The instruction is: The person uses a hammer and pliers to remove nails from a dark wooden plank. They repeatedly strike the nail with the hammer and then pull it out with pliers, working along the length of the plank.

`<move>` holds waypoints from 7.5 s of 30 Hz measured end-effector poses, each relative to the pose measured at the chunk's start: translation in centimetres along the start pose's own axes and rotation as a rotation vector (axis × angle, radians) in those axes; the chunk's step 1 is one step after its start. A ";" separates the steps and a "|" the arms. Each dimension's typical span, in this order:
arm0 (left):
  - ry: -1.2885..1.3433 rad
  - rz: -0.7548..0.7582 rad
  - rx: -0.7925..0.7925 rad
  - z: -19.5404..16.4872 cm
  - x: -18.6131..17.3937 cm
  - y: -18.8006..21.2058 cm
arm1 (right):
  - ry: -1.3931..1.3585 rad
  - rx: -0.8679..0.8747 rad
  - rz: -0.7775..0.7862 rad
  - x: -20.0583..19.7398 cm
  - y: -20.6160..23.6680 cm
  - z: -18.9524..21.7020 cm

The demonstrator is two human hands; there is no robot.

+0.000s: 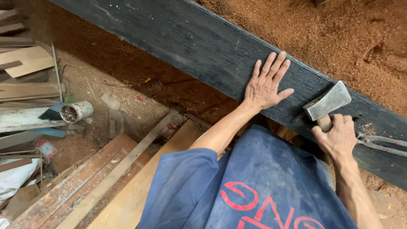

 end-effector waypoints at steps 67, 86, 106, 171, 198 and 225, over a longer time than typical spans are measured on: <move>-0.126 0.003 0.106 19.3 -13.9 2.1 | -0.131 0.054 -0.575 -0.8 -1.6 27.6; -0.069 0.016 0.057 46.0 -32.4 -2.6 | -0.205 -0.035 -0.583 5.4 -8.8 54.2; -0.161 -0.285 -0.473 64.9 -45.4 -6.3 | -0.069 -0.255 -0.422 6.6 -13.9 68.9; -0.036 0.555 0.814 3.0 -5.5 12.8 | -0.813 0.715 -0.657 18.9 25.7 22.0; 0.136 0.541 0.774 -23.1 8.2 8.6 | -0.715 0.799 -0.938 4.0 28.0 0.5; -0.219 0.801 0.904 -60.4 35.1 23.7 | -0.675 0.512 -0.653 7.1 44.3 -55.4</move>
Point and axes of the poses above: each hand's wrist, its own y-axis away from the middle knuckle, its own x-axis out of the palm, z = x × y, the point moved 8 cm from there along -y, towards the middle knuckle, and after that the axes turned 2 degrees about -x, right-handed, at the moved point
